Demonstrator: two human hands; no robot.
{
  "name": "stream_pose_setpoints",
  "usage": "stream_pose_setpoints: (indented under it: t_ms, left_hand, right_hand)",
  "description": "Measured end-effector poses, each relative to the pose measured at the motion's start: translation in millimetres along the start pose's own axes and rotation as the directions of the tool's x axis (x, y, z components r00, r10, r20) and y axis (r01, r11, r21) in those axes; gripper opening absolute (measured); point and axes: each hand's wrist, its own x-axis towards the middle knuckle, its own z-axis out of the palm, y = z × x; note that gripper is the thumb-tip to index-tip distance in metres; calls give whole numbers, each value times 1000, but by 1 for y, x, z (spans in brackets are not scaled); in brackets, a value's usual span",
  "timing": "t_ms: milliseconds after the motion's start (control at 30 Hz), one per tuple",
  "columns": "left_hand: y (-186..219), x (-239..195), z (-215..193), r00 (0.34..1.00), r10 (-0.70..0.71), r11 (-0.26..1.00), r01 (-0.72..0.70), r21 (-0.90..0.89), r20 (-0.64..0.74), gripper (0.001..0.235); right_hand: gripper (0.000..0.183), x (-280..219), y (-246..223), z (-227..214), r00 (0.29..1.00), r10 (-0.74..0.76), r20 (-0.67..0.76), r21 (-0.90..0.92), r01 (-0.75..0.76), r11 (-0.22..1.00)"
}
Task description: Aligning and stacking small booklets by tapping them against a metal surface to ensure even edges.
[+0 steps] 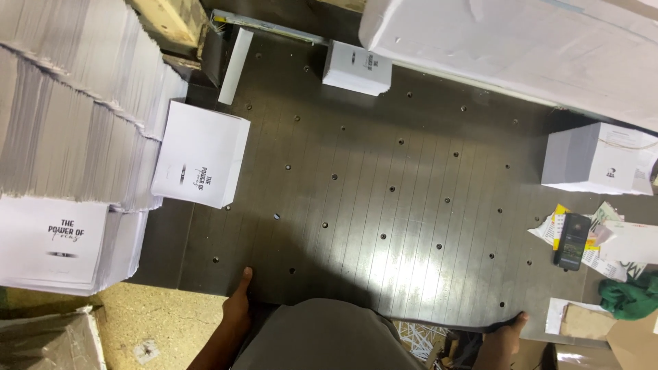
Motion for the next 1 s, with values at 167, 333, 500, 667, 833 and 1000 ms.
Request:
stream_pose_setpoints:
  t_ms: [167,333,500,667,833,1000]
  left_hand:
    - [-2,14,-2,1000,17,1000,-17,5,-3,104]
    - [-1,15,-7,1000,16,1000,-16,-11,12,111]
    - [-30,110,-36,974,102,870,-187,456,205,82]
    - [-2,127,17,772,269,210,-630,748,576,37]
    - [77,106,157,-187,620,-583,-759,288,762,42]
    - [188,77,296,-393,518,-692,-714,103,760,45]
  right_hand:
    - [106,16,3,1,1000,-14,5,-76,14,997]
    - [103,25,4,9,1000,-13,-15,-11,12,1000]
    - [98,-74,-22,-10,975,-176,-138,-564,69,823]
    - [60,-192,15,82,707,-641,298,-818,535,211]
    - [29,-249,91,223,-547,-652,525,421,833,-360]
    - [29,-405,64,338,-825,-288,486,517,537,-666]
